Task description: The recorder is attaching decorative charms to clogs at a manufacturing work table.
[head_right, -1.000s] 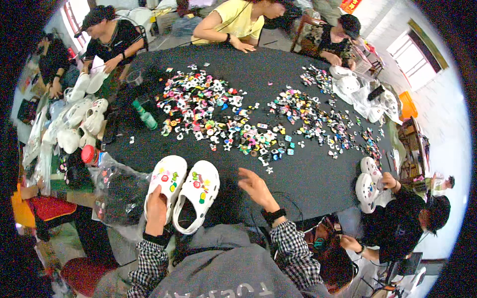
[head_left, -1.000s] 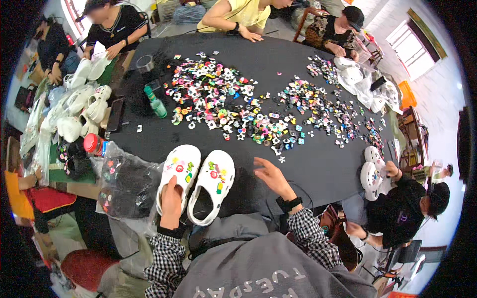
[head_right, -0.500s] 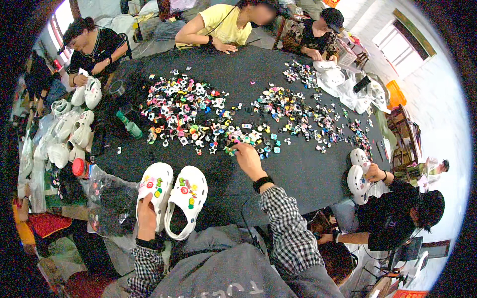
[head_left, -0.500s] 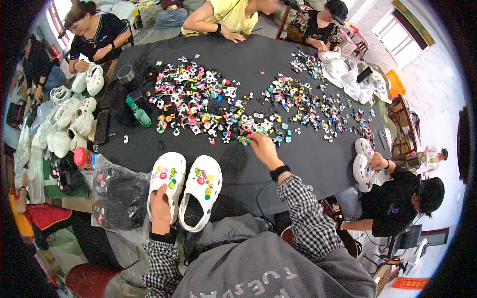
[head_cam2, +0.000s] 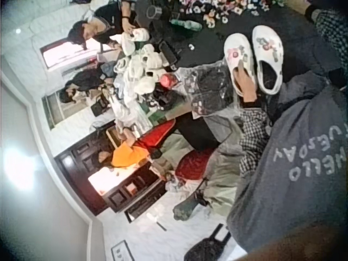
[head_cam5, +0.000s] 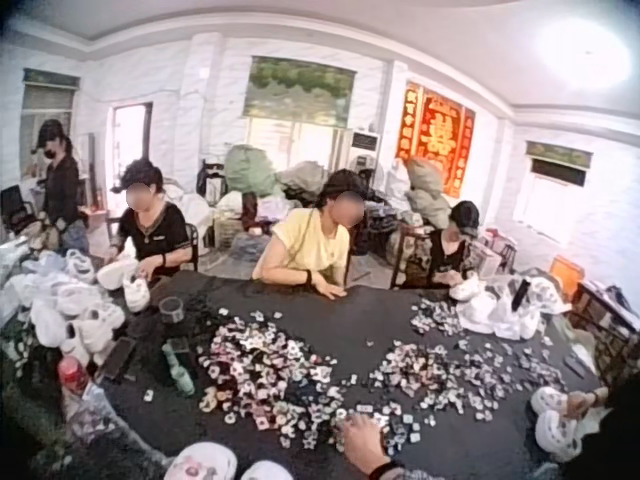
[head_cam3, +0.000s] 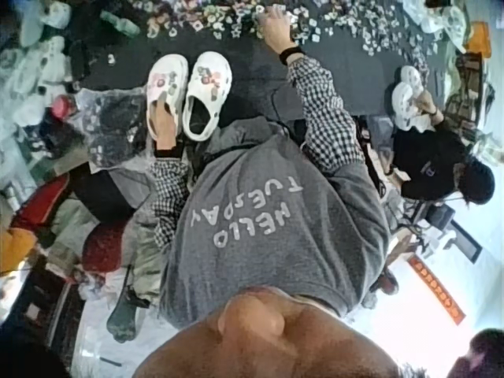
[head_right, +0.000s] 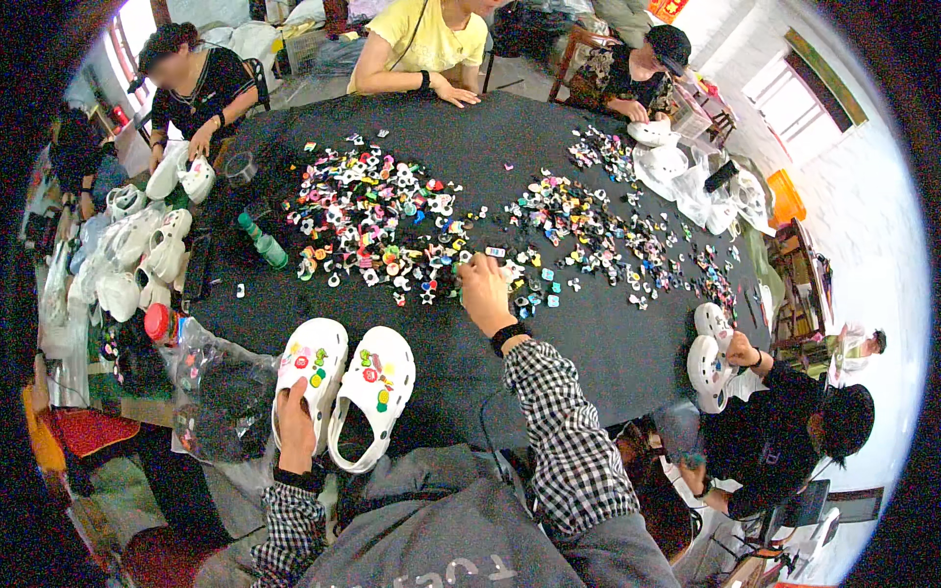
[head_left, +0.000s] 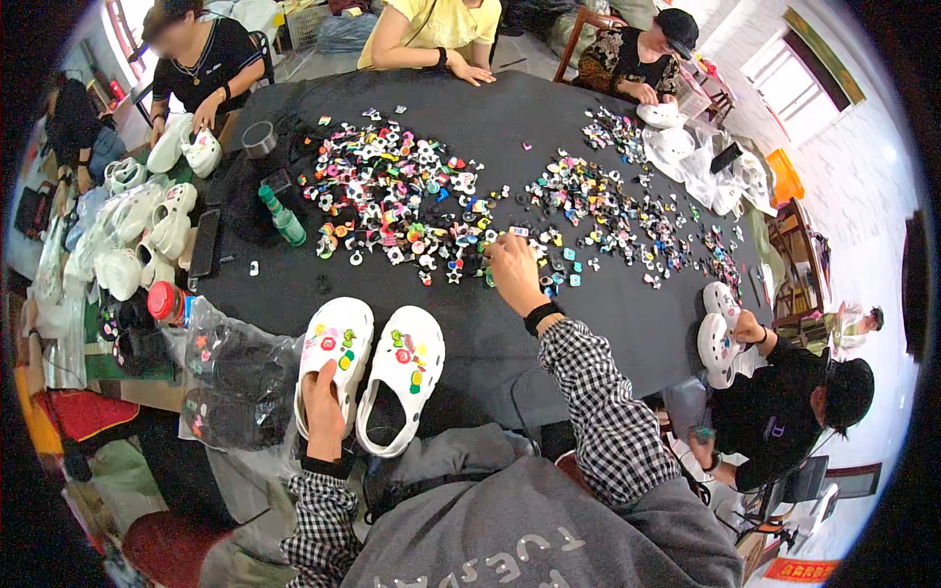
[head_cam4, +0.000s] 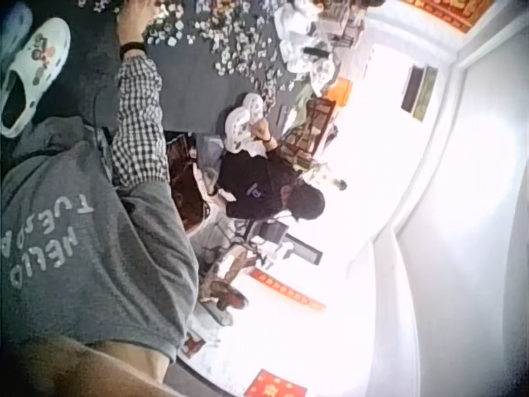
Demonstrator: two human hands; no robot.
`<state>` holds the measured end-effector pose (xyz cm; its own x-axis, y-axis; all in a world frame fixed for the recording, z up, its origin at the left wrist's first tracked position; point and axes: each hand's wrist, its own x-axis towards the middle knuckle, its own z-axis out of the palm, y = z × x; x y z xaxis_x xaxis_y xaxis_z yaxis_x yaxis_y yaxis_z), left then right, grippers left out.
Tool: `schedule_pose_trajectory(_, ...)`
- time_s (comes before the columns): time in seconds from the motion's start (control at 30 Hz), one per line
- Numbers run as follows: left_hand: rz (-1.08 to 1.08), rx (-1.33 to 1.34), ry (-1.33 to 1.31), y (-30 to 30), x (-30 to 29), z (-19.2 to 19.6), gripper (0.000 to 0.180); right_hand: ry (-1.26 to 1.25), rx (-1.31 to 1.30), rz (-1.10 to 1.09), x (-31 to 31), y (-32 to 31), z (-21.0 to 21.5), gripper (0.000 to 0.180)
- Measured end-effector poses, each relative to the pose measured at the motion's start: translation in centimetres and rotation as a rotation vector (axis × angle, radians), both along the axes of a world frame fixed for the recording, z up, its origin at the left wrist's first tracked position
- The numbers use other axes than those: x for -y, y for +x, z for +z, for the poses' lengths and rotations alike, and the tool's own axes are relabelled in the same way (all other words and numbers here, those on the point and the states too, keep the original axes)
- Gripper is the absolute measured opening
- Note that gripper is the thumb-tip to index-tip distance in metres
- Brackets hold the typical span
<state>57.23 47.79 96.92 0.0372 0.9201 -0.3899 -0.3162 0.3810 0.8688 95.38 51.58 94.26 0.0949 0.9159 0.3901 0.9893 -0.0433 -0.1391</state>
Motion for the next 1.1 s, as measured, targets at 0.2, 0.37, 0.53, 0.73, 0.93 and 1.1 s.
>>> schedule_pose_trajectory(0.2, 0.031, 0.072, -0.034, -1.1, 0.3, -1.4, 0.035, -0.035, -0.051, 0.135, -0.5, -3.3, -0.7, 0.011)
schedule_pose_trajectory(0.37, -0.050, -0.071, 0.018, -0.6, 0.2, -0.1, 0.039, -0.146, -0.743, 0.020, -0.1, -2.2, -0.2, 0.011)
schedule_pose_trajectory(0.53, -0.006, 0.143, -0.039, -1.0, 0.1, -0.3, 0.041, -0.288, -1.493, 0.008, 1.2, -3.0, 2.8, 0.024)
schedule_pose_trajectory(0.73, 0.003, 0.183, -0.006, -1.3, 0.5, -0.7, 0.041, -0.406, -1.598, 0.040, 2.9, -4.6, 5.4, 0.018)
schedule_pose_trajectory(0.93, 0.012, 0.030, -0.010, -2.2, 1.0, -1.9, 0.022, -0.464, -1.646, 0.152, 4.0, -7.0, 6.8, 0.021)
schedule_pose_trajectory(1.1, 0.060, -0.004, 0.037, -1.9, 1.8, -1.4, 0.019, -0.511, -1.575, 0.338, 4.3, -11.2, 7.6, 0.019)
